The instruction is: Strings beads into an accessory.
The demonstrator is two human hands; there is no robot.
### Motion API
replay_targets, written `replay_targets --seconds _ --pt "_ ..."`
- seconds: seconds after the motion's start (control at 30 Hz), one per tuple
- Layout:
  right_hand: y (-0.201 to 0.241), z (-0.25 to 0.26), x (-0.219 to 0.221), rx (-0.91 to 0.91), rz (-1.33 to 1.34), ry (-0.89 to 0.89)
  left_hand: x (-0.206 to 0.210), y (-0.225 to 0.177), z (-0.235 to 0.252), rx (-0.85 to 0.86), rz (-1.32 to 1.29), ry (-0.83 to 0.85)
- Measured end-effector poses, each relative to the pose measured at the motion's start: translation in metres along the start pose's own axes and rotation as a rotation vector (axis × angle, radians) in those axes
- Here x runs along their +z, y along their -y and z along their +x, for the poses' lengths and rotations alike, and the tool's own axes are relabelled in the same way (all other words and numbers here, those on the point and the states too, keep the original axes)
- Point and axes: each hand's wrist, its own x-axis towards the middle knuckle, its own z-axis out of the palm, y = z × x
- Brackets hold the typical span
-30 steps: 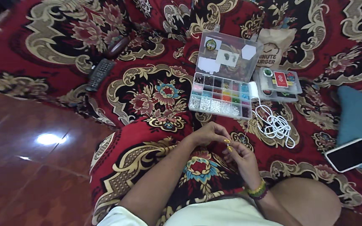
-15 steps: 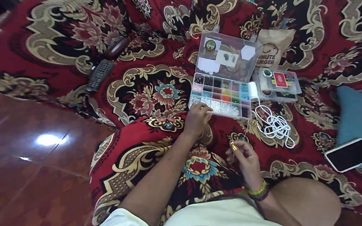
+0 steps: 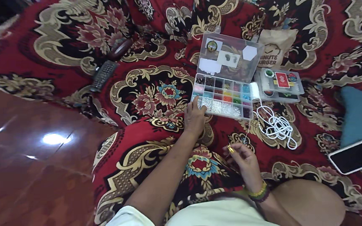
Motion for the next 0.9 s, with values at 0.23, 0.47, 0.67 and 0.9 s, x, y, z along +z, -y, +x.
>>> replay_targets --seconds 0.23,0.47,0.67,0.9 --pt "0.003 0.000 -0.001 0.038 0.000 -0.029 0.003 0.001 0.003 -0.040 -0.143 0.010" --pt "0.004 0.000 0.001 0.043 0.006 -0.061 0.010 0.005 0.005 -0.012 -0.265 -0.116" --pt "0.006 0.000 0.002 0.020 -0.020 -0.102 0.010 0.001 0.001 0.185 -0.406 -0.343" --pt "0.006 0.001 0.002 0.066 0.015 -0.129 0.006 -0.010 -0.015 -0.038 -1.256 0.617"
